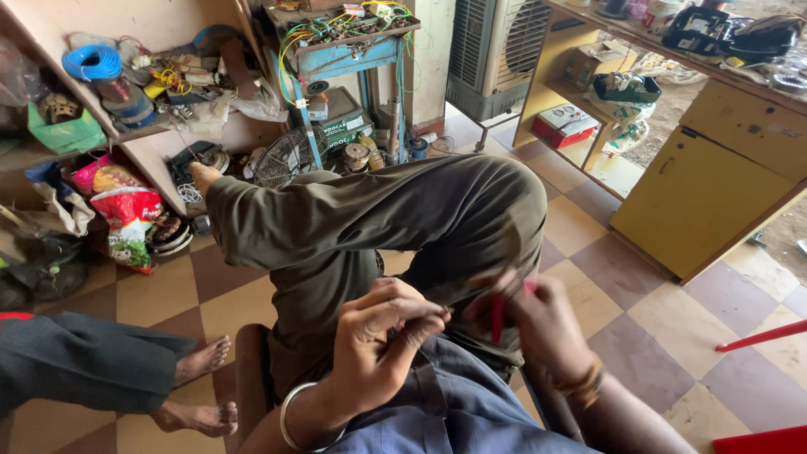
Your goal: The person sits cross-legged and uses pliers to strip the insulation from a small copper wire. They then twist the exposed strands together with their fingers.
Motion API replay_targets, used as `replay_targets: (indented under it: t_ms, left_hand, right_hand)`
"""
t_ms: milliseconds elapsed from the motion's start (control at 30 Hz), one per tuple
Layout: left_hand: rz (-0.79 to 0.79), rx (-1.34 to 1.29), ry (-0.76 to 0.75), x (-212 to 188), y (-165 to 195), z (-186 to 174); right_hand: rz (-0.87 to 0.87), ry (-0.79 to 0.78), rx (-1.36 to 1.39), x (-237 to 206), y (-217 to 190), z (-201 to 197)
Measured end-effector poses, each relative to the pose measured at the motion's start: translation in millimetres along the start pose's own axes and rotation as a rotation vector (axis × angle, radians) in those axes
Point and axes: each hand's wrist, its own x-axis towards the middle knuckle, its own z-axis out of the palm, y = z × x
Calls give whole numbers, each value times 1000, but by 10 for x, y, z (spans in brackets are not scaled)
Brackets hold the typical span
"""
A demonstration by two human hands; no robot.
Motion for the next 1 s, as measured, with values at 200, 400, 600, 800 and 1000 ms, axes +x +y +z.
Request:
replay_targets:
  t_ms: [200,400,600,800,1000]
  left_hand:
    - [-105,-197,108,30,23,361]
    - [19,-84,90,-1,-105,390]
    - [-165,-330,115,-90,-197,230]
    - [-256,-237,65,9,-153,472]
    - [-219,-251,97,65,-131,535]
  right_hand:
    - [-243,140,-246,-42,-186,-611]
    - [-99,-178,-256,-233,-82,-498]
    - [0,-406,-226,-207,-186,-113]
    - [75,-554,-207,-266,-316,-256]
    - [83,-277,-261,-227,-285,-335]
